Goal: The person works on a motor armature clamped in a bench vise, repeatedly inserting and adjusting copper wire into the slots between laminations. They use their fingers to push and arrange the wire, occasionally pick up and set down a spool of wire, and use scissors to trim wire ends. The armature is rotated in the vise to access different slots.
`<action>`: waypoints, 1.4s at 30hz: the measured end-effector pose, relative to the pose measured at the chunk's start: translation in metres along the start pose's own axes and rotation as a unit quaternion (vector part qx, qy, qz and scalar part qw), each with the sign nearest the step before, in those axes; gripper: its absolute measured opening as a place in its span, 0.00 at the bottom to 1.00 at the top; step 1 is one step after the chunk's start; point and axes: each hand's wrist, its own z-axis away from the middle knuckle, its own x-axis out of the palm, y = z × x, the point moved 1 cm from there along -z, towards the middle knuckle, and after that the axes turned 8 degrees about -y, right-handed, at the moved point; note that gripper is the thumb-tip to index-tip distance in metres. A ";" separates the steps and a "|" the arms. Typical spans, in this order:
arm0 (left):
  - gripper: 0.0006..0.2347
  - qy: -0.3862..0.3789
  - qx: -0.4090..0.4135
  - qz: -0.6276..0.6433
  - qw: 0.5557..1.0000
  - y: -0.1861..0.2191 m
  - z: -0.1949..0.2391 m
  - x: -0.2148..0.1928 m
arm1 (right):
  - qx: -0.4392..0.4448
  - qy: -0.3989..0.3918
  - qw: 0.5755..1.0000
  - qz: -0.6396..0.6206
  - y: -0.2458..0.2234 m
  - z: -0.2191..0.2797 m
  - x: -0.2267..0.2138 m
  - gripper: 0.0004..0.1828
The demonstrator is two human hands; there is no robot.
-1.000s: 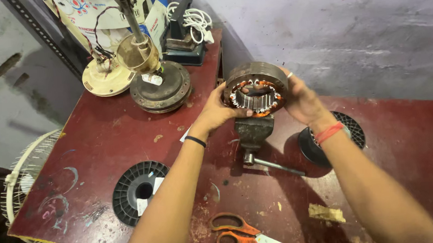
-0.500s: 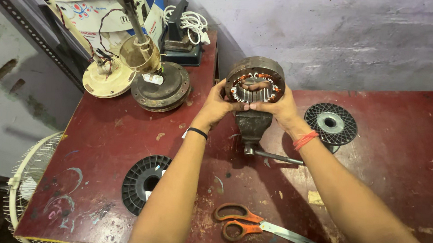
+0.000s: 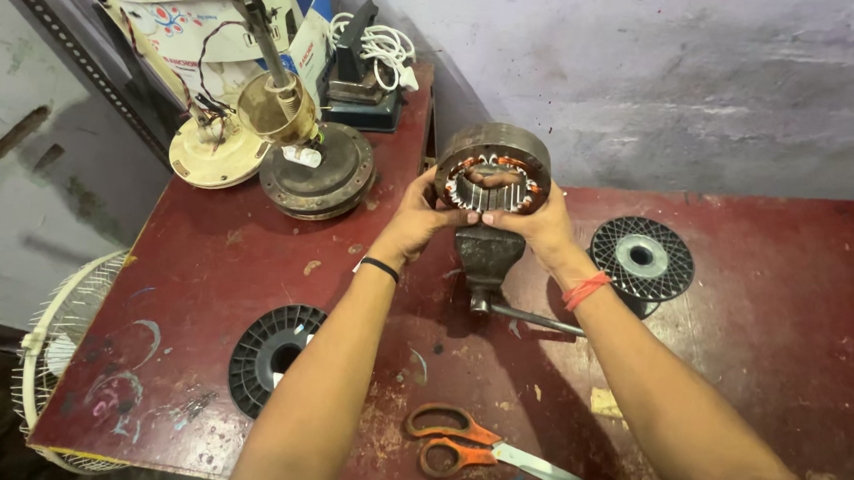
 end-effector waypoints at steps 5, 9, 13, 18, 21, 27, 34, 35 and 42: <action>0.37 0.020 -0.009 -0.015 1.000 0.000 -0.004 0.000 | 0.020 -0.066 0.997 0.015 -0.008 -0.008 -0.008 0.27; 0.35 0.001 -0.019 -0.034 0.999 0.003 -0.006 -0.005 | 0.010 -0.042 0.998 0.049 -0.002 -0.005 -0.005 0.25; 0.36 0.004 -0.031 -0.052 0.998 0.001 -0.010 -0.009 | -0.020 0.010 0.997 0.071 0.005 -0.005 0.004 0.23; 0.32 -0.056 0.019 -0.034 0.998 0.000 -0.013 -0.014 | 0.004 0.027 0.999 0.019 0.007 -0.002 0.008 0.26; 0.32 -0.053 0.011 -0.024 0.998 0.000 -0.012 -0.012 | 0.031 0.028 0.999 -0.009 0.006 -0.001 0.008 0.25; 0.28 -0.069 -0.013 -0.044 0.997 0.008 -0.013 -0.014 | 0.001 0.023 0.999 0.023 0.003 -0.003 0.010 0.26; 0.30 -0.055 -0.022 -0.061 0.996 0.002 -0.012 -0.011 | 0.019 0.029 0.998 0.047 0.003 -0.002 0.005 0.26; 0.30 -0.050 -0.026 -0.077 0.995 0.002 -0.014 -0.012 | 0.015 0.029 0.998 0.059 0.005 -0.002 0.005 0.26; 0.36 -0.057 -0.025 -0.114 0.992 0.005 -0.015 -0.010 | 0.012 0.055 0.998 0.040 0.006 0.002 0.004 0.29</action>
